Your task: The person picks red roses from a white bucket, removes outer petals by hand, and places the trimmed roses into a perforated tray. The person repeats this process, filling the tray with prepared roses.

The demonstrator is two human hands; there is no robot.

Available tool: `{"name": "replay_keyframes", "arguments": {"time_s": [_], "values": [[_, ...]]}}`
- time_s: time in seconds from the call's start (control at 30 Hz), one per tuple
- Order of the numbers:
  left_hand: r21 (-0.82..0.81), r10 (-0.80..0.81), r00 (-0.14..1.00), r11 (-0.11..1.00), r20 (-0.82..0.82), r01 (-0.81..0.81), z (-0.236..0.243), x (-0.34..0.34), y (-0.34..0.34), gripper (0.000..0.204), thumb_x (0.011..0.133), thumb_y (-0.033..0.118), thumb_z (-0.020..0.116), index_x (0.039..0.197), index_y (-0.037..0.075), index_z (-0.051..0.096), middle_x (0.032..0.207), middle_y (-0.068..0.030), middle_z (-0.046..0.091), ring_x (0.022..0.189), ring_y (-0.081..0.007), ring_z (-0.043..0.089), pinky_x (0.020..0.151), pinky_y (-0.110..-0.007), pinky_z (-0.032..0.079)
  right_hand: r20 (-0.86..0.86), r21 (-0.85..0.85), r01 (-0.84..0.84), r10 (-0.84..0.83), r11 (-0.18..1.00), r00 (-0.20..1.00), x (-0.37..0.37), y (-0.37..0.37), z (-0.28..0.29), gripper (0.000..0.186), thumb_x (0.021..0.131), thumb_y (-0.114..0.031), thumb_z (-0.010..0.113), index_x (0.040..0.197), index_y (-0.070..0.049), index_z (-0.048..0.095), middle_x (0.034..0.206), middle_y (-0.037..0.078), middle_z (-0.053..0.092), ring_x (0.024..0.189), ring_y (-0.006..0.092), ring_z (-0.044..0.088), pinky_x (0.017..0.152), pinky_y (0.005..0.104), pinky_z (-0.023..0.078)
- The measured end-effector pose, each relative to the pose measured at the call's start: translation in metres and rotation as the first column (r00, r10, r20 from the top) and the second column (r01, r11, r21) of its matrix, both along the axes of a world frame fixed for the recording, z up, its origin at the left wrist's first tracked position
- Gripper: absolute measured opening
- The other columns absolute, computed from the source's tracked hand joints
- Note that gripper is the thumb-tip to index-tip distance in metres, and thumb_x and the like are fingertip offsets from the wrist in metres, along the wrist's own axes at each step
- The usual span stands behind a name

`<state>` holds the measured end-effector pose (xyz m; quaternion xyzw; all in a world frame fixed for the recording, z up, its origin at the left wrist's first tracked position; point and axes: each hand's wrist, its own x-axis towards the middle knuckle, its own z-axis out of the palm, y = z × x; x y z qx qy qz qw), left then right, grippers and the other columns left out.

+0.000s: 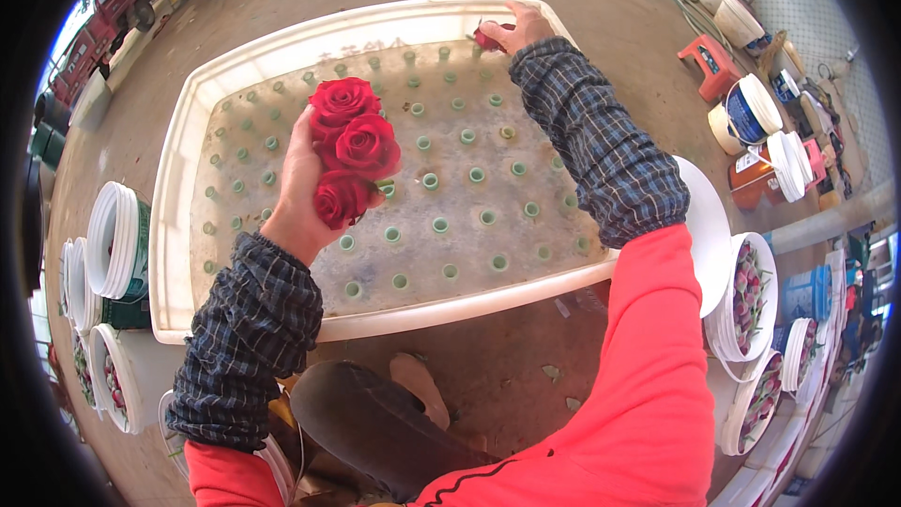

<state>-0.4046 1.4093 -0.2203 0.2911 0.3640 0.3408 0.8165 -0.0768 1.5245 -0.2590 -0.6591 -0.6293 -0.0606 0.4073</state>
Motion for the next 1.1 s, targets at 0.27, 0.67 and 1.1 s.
{"name": "replay_keyframes", "arguments": {"time_s": [0.27,0.67,1.1], "values": [[0.033,-0.225,0.974,0.974,-0.002,0.225,-0.006,0.001,-0.001,0.070,0.089,0.068,0.022,0.122,0.013,0.050,0.104,-0.0083,0.062,0.084,-0.0235,0.065,0.051,-0.043,0.053,-0.525,-0.294,-0.809,0.621,0.510,0.582,-0.115,-0.076,0.043,0.040,0.085,-0.033,0.064,0.110,-0.001,0.064,0.095,0.006,0.067,0.084,0.0114,0.060,0.076,0.0267,0.048],[-0.031,0.117,0.984,0.992,-0.133,-0.122,-0.003,0.001,-0.001,0.060,0.092,0.060,0.029,0.121,0.010,0.046,0.104,-0.0118,0.062,0.089,-0.0272,0.064,0.057,-0.039,0.052,-0.655,0.086,-0.442,0.385,0.893,0.650,-0.069,-0.039,0.030,0.037,0.085,-0.026,0.066,0.107,0.004,0.064,0.087,0.008,0.068,0.077,0.0113,0.063,0.069,0.0251,0.052],[-0.035,-0.008,1.000,0.999,-0.024,0.007,-0.007,-0.001,0.000,0.052,0.094,0.054,0.032,0.120,0.012,0.046,0.112,-0.0093,0.055,0.092,-0.0273,0.063,0.065,-0.043,0.053,-0.111,-0.113,-0.026,0.013,0.993,0.994,-0.039,0.005,-0.008,0.043,0.084,-0.039,0.064,0.105,-0.002,0.067,0.089,0.018,0.069,0.081,0.0259,0.067,0.075,0.0346,0.052]]}}
